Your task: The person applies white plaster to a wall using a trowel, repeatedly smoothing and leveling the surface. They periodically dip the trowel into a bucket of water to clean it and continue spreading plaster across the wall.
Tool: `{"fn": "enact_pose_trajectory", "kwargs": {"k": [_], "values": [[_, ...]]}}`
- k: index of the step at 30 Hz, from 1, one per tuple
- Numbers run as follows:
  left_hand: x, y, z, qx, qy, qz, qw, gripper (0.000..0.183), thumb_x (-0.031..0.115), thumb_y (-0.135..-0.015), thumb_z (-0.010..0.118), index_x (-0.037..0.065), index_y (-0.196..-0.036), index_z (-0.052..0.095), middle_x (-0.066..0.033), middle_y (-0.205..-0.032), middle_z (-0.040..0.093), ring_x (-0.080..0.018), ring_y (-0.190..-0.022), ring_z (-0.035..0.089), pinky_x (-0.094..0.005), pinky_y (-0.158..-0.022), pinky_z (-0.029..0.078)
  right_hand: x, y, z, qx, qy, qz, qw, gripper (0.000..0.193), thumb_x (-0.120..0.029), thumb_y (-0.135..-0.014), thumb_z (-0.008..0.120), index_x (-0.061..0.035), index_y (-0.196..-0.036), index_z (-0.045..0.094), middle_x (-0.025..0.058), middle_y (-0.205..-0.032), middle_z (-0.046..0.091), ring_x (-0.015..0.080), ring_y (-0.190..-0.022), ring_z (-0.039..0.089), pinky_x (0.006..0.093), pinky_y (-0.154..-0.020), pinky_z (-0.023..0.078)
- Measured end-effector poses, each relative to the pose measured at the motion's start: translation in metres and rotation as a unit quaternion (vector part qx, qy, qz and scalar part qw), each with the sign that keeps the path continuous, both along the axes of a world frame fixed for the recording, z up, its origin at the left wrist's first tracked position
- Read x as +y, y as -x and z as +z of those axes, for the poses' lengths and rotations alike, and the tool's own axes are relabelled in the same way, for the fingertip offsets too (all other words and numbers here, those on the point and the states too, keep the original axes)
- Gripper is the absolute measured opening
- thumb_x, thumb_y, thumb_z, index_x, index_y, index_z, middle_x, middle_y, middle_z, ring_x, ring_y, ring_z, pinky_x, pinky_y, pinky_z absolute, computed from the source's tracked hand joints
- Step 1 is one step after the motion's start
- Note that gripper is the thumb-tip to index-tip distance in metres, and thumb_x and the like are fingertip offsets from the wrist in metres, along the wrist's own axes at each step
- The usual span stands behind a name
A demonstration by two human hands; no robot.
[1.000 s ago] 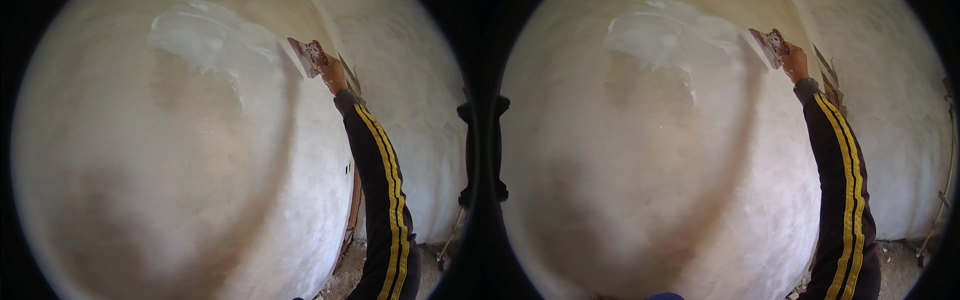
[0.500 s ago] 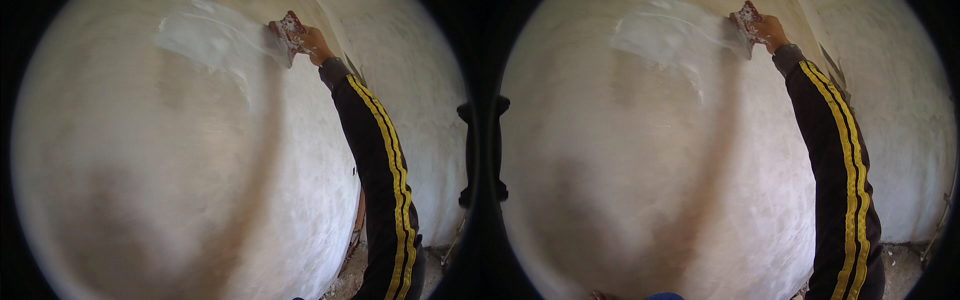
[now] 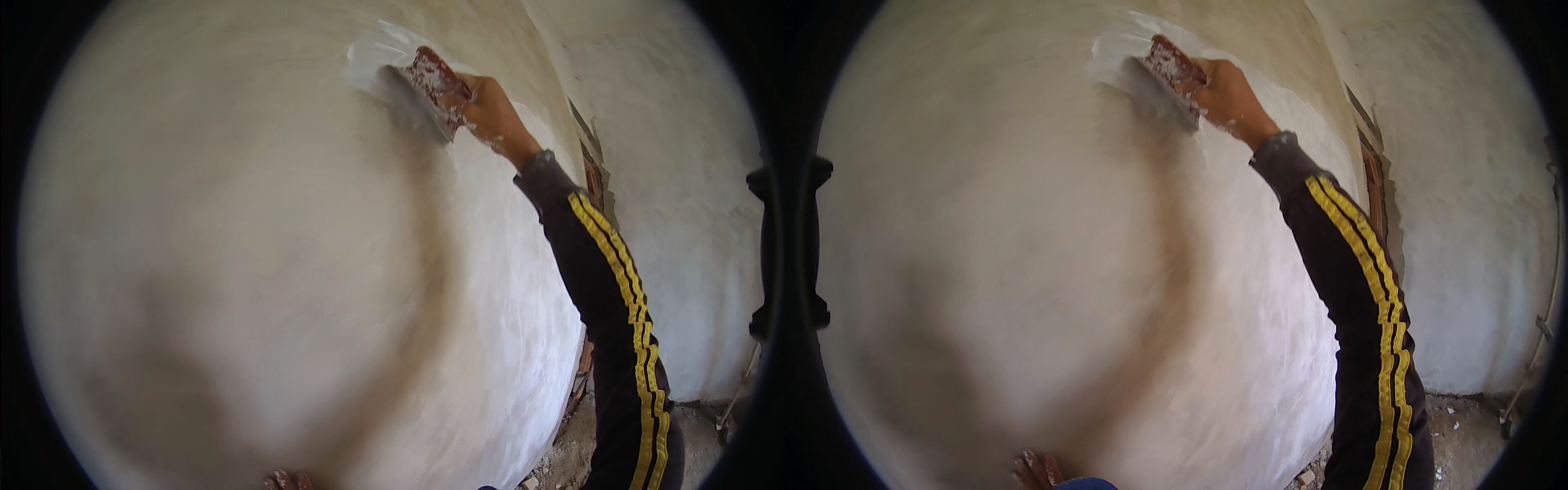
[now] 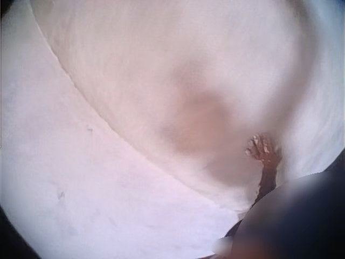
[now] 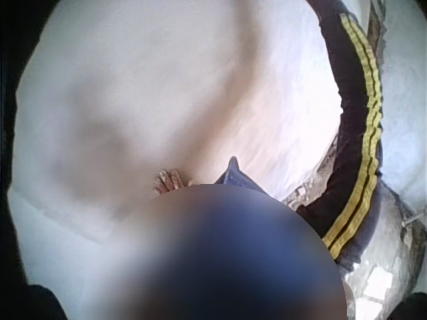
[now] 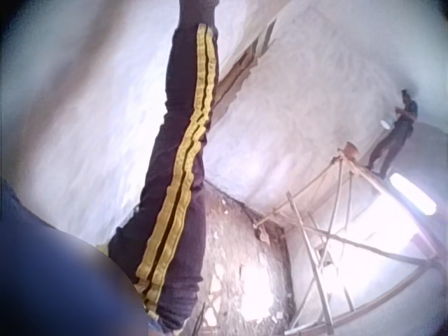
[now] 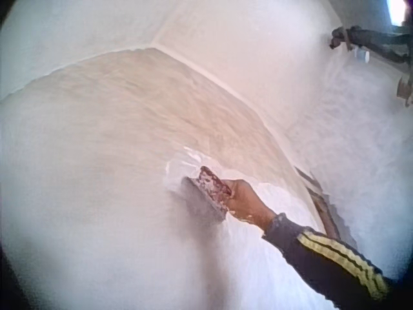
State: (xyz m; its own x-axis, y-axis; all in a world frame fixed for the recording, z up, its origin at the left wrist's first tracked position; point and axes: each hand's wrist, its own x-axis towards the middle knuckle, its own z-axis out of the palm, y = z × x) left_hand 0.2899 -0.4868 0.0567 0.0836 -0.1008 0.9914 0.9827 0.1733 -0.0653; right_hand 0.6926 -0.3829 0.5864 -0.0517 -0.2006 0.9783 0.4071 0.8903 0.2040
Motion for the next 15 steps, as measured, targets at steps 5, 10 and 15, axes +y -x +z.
{"fn": "enact_pose_trajectory", "kwargs": {"k": [5, 10, 15], "values": [[0.015, -0.021, 0.031, -0.009, 0.042, -0.039, 0.998, 0.066, 0.057, -0.105, 0.033, 0.008, -0.148, 0.049, -0.0233, -0.152, 0.047, -0.0469, -0.148, 0.029, -0.065, -0.12, 0.007, -0.003, 0.021, -0.064, -0.055, 0.0, -0.094, 0.994, 0.03, -0.01, -0.094, 0.069, 0.0032, -0.121, 0.068, 0.0186, -0.09, 0.072, 0.0199, -0.075, 0.064, 0.0346, -0.076, 0.054], [0.019, -0.046, 0.061, -0.045, 0.148, -0.097, 0.983, 0.069, 0.058, -0.104, 0.037, 0.006, -0.148, 0.047, -0.0241, -0.157, 0.04, -0.0482, -0.148, 0.029, -0.0677, -0.119, 0.008, 0.023, 0.031, -0.13, -0.03, -0.002, -0.073, 0.997, 0.027, -0.005, -0.091, 0.071, -0.0024, -0.118, 0.07, 0.0192, -0.095, 0.073, 0.0322, -0.083, 0.072, 0.0368, -0.076, 0.056], [-0.002, -0.042, 0.063, -0.047, 0.027, -0.059, 0.997, 0.067, 0.046, -0.108, 0.037, -0.003, -0.154, 0.032, -0.0252, -0.164, 0.024, -0.0438, -0.153, 0.018, -0.0608, -0.122, 0.019, 0.078, 0.01, -0.118, 0.071, -0.11, -0.121, 0.984, 0.037, 0.005, -0.084, 0.063, -0.0075, -0.118, 0.071, 0.0171, -0.109, 0.072, 0.0361, -0.098, 0.069, 0.0429, -0.085, 0.057]]}}
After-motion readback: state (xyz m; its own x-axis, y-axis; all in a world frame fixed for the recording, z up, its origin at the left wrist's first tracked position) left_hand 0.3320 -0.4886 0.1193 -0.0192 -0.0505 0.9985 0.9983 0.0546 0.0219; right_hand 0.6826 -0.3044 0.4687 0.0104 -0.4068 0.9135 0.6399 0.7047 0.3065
